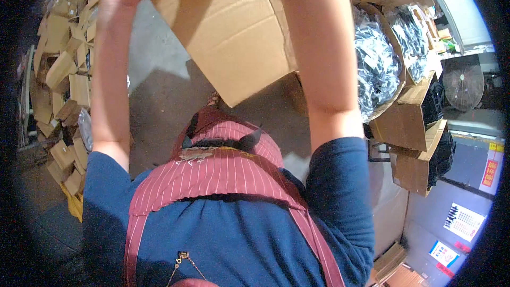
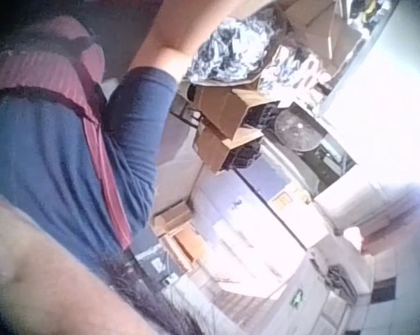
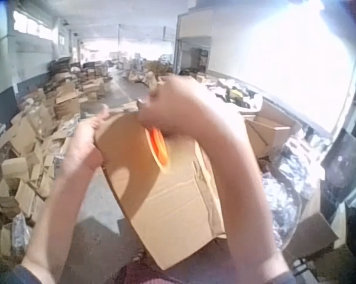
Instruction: The person uses a handheld tape dispenser to seal cardboard boxes in a warehouse setting. They apply tape across the seams of the box flaps, rotate the boxes to access different sides, and press the tape down to ensure adhesion.
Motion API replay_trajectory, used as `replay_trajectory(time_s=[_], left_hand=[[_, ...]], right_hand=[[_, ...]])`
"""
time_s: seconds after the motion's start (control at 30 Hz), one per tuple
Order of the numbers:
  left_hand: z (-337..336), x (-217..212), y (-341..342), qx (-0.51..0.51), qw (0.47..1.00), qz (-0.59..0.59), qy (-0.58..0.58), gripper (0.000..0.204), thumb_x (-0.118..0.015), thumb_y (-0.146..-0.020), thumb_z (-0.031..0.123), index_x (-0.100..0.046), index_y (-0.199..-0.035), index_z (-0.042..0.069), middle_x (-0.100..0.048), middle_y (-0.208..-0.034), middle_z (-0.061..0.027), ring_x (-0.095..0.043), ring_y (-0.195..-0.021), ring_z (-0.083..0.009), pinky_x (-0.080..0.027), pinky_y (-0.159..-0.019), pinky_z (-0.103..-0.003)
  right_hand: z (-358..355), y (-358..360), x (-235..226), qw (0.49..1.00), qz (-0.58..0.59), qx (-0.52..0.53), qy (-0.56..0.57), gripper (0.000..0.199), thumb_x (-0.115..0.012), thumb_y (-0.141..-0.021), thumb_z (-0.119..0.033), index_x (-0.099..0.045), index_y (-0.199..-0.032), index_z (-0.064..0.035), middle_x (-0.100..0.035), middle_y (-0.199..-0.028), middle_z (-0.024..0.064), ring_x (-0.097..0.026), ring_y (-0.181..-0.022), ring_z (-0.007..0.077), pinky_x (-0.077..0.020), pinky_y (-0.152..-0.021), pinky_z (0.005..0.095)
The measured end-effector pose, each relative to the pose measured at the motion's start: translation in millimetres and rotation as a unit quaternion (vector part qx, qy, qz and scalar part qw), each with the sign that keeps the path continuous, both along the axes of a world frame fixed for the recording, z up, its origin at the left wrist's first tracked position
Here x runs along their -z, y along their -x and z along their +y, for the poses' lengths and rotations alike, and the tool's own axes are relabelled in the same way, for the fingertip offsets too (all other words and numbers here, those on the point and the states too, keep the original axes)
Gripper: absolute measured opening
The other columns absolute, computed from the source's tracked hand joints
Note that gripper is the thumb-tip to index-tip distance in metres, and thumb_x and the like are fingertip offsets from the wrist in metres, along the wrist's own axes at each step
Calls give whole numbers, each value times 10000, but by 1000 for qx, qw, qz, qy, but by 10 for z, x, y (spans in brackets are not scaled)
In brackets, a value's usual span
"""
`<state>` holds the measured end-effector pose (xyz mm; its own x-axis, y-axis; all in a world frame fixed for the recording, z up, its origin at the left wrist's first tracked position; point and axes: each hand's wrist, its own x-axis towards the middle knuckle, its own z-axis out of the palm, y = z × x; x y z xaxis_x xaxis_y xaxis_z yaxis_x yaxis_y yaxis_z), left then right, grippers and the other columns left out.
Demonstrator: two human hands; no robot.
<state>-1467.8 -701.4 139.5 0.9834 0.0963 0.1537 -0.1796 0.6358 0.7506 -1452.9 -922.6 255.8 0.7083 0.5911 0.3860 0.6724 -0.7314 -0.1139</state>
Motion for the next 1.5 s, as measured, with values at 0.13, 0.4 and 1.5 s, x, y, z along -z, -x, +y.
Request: replay_trajectory(time_s=[0.13,0.4,1.5], left_hand=[[455,75,-401,21,999,-26,-29,511,-468,-1062,369,-561,-1315,-65,-678,-1236,-213,-668,-1128,-340,-507,-1033,-467],[751,1492,-1196,19,971,218,100,622,-406,-1052,547,-561,-1342,19,-641,-1311,-140,-612,-1204,-287,-472,-1074,-458],[1749,1817,-2291,288,891,289,198,309,-570,-950,200,-676,-1136,-24,-706,-1192,-196,-670,-1100,-357,-503,-1003,-523]], right_hand=[[496,-466,-334,980,32,-77,183,261,-670,-740,-347,-800,-883,-171,-747,-940,157,-706,-884,299,-541,-758,406],[1603,-1931,1182,962,204,-28,182,370,-675,-683,-348,-772,-914,-75,-705,-784,211,-706,-742,345,-562,-694,417],[-673,447,1030,916,345,182,97,748,-723,-791,-246,-488,-1500,-273,-564,-678,117,-614,-595,299,-504,-545,412]])
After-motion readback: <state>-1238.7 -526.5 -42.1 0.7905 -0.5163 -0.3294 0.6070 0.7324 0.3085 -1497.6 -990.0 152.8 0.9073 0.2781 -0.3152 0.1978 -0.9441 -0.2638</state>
